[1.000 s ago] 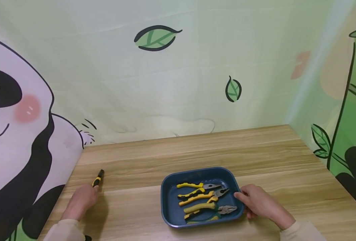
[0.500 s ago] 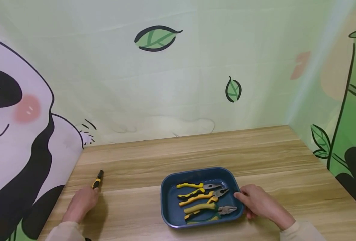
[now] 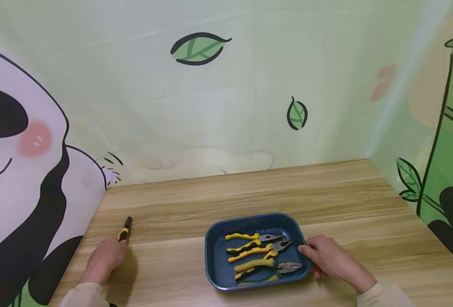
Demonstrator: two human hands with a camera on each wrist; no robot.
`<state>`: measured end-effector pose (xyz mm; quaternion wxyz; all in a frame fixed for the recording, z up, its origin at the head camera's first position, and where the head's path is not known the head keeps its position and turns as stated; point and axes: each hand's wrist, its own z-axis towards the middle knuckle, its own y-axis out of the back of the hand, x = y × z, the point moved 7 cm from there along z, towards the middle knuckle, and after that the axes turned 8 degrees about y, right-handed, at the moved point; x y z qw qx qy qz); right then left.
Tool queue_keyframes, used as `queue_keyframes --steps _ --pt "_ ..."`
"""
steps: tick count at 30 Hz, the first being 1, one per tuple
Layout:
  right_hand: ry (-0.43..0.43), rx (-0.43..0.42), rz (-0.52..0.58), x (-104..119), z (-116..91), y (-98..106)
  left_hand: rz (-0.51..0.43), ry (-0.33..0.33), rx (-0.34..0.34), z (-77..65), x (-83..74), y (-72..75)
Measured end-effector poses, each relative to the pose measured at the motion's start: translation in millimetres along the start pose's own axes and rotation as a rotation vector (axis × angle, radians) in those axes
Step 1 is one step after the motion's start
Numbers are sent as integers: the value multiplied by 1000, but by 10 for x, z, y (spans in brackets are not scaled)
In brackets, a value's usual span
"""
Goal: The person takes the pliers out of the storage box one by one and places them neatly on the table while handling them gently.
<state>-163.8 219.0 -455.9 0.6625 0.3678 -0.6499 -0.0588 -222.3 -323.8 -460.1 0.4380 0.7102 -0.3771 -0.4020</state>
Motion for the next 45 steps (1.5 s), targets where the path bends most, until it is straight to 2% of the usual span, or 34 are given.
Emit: queue_keyframes --steps 6,13,18,29,40,45 --pt "12 -5 -5 8 0 5 -2 10 -4 -22 -6 3" --pt "-7 -3 6 -5 2 5 22 -9 -26 -11 -22 6" --pt "-1 -1 10 -1 0 7 35 11 -1 -6 -25 -14" --pt "8 1 14 -1 -4 4 70 23 -2 10 -45 -66" --pt "10 -2 10 2 -5 0 42 2 -25 -32 -68 -123" --pt "18 -3 6 6 -5 2 44 28 -13 -21 -70 -128"
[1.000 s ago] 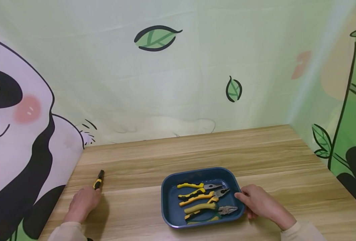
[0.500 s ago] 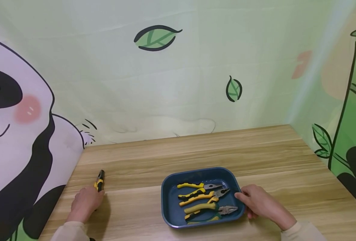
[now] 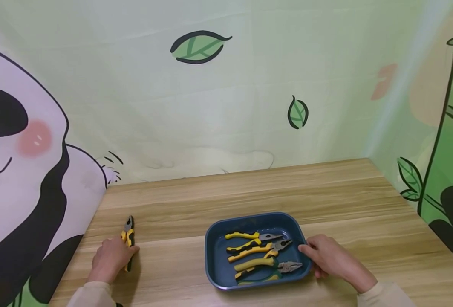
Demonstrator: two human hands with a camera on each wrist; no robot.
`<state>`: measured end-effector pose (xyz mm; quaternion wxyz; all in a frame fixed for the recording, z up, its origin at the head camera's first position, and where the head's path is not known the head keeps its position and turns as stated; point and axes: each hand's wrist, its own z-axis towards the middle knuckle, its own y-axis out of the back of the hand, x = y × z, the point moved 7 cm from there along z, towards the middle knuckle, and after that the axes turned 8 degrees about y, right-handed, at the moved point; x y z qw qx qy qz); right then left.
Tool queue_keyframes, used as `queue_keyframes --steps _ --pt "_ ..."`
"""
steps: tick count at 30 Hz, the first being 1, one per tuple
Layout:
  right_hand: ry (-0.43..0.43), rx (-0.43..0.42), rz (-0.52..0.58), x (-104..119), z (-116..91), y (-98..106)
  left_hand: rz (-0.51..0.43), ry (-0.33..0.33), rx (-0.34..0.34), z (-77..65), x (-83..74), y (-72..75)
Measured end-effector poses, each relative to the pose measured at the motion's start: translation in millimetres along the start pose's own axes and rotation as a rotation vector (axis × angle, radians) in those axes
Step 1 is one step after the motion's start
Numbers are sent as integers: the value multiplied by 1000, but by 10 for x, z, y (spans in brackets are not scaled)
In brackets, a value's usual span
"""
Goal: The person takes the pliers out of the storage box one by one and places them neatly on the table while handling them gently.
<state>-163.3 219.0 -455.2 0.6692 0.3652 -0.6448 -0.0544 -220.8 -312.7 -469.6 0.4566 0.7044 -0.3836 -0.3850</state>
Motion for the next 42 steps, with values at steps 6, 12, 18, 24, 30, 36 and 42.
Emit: queue_keyframes --steps 6,12,18,24,30,36,42 --pt "15 -3 -11 13 12 6 -7 17 3 25 13 6" --pt "15 -5 -12 17 15 8 -12 18 -6 39 8 14" --pt "10 -4 -10 14 17 4 -11 8 -12 27 5 17" --pt "7 -2 -4 8 17 5 -17 20 -6 12 -3 19" --pt "3 3 -8 3 13 3 -20 21 -14 5 10 2" --pt "10 3 0 8 4 -2 -29 41 -6 10 45 -40" --pt "3 2 1 2 3 0 -17 48 -9 14 59 -47"
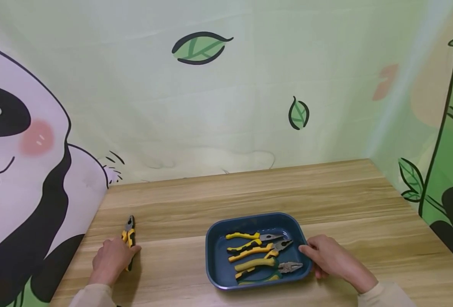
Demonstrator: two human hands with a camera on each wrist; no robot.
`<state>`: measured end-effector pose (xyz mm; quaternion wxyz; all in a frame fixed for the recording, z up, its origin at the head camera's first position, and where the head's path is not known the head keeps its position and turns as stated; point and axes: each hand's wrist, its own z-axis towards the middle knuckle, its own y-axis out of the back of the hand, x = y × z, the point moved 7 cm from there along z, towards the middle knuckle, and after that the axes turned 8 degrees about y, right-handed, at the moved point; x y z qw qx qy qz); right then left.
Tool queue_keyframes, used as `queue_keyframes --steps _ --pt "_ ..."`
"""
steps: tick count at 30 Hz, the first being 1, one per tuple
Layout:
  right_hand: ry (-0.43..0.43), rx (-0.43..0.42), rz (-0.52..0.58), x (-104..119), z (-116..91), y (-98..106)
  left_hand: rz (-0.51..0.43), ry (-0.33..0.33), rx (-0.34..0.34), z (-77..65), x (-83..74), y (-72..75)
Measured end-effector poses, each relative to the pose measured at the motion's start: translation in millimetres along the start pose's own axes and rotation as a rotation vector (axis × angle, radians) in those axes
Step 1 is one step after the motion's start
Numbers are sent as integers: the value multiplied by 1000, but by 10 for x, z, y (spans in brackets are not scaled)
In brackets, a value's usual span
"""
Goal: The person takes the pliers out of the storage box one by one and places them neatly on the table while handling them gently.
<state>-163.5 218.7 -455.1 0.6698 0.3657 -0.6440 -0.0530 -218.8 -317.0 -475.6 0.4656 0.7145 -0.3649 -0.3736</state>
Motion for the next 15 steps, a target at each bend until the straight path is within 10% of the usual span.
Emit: queue_keyframes --steps 15 --pt "-18 3 1 -12 5 -2 19 -61 -36 -24 -22 121"
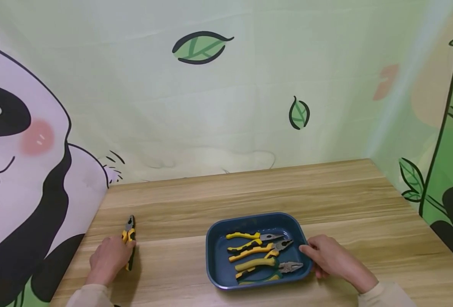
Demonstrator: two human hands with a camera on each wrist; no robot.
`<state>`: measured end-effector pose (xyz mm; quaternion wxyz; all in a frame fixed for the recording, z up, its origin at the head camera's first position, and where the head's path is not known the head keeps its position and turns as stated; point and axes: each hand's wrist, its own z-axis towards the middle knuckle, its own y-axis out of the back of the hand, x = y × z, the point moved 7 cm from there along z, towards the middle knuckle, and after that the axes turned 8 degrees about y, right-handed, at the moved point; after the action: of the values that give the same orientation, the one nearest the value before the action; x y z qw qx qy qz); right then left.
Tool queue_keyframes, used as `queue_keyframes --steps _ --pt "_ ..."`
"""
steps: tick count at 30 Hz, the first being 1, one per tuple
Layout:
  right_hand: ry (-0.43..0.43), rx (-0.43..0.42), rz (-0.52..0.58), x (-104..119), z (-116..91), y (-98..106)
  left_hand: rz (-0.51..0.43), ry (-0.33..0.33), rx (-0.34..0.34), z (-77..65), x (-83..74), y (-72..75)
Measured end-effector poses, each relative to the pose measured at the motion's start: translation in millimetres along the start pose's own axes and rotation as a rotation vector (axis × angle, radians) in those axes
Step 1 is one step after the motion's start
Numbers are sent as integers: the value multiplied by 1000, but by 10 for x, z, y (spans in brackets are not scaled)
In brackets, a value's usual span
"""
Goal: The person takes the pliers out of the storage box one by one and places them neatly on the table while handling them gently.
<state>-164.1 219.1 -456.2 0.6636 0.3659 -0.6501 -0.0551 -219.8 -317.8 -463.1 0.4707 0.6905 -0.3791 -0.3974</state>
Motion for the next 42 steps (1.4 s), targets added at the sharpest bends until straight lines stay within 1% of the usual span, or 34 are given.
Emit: queue_keyframes --steps 4,10,17,23,27,32,34,38,42 --pt "8 2 0 1 -1 -1 -11 -35 -32 -25 -39 59" --pt "18 4 0 4 -4 3 -30 -89 -49 -52 -101 147" --pt "12 2 3 9 -2 3 7 -190 -65 -57 -177 213" --pt "10 3 3 14 0 0 -10 -218 -62 -84 -209 297" --pt "10 0 4 7 4 3 -24 -233 -73 -126 -237 391" --pt "8 -1 1 6 1 4 -19 -277 -146 -201 -298 559" --pt "-1 1 0 3 3 2 -16 -289 -163 -227 -320 614" --pt "-11 0 -4 5 6 3 -31 -302 -171 -274 -347 703" --pt "-13 -4 -4 14 -3 5 -42 -340 -215 -336 -380 811"
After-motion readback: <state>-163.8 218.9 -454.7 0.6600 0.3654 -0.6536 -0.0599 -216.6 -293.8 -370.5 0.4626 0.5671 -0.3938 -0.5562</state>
